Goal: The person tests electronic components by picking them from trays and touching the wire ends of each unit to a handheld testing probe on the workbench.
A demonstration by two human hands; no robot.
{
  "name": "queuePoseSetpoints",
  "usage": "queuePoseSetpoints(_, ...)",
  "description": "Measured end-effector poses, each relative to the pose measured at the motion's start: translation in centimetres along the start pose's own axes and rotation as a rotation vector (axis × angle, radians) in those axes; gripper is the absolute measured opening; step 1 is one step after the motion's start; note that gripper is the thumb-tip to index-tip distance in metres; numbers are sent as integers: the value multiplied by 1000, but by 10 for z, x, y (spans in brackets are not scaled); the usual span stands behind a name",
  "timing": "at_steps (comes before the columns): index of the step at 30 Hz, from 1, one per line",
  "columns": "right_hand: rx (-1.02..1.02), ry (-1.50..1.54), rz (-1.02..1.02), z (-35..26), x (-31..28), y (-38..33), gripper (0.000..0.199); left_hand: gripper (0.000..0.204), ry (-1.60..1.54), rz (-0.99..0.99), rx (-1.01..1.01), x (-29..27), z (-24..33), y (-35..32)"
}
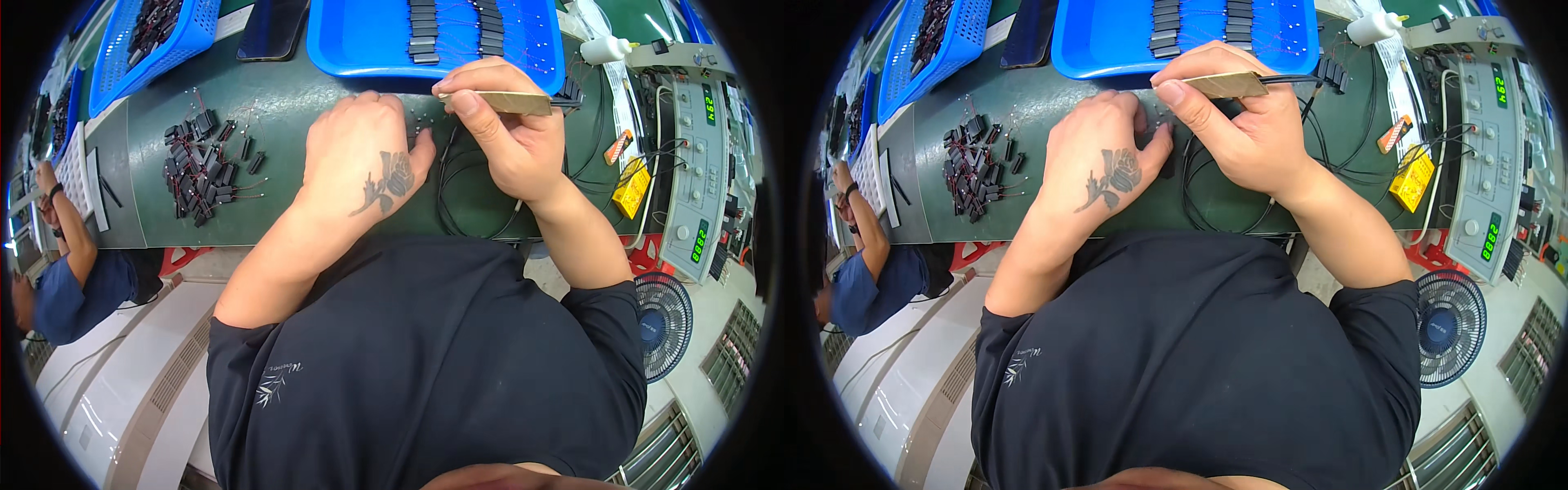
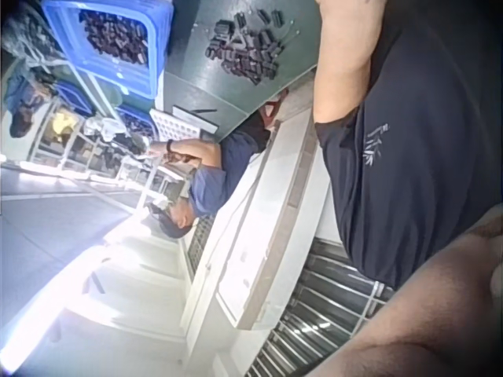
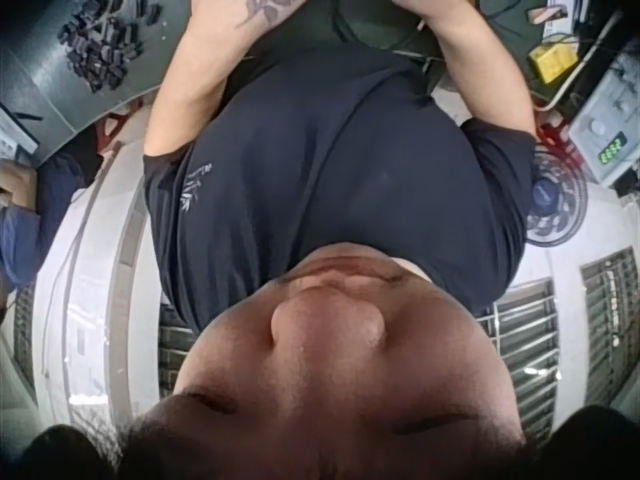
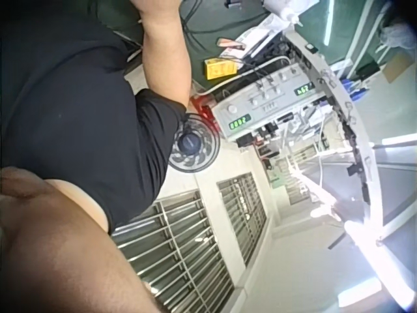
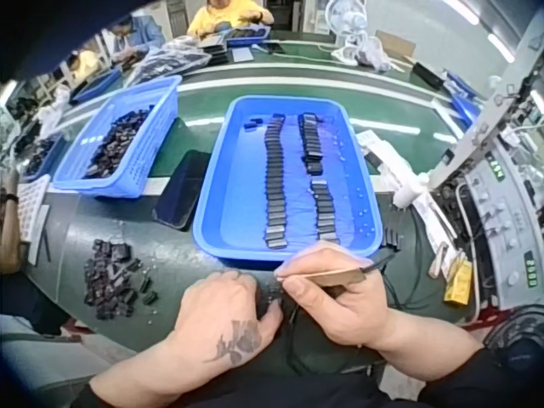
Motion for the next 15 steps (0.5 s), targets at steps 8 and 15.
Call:
queuePoseSetpoints(8,12,-29,-46,-4,-7,1,12,28,-275,-188,-44,3,-9,6)
queuePoseSetpoints(15,32,-36,-67,-3,-7,-3,11,24,-380,-242,-67,7,-6,11)
Point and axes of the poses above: each hand's wrist, its own y-axis towards the middle knuckle, its own x-axis out of the palm, z = x × y, the point moved 6 cm from there along y, towards the middle knuckle, and after that the axes turned 3 degrees about -z, right-handed, at the moved point
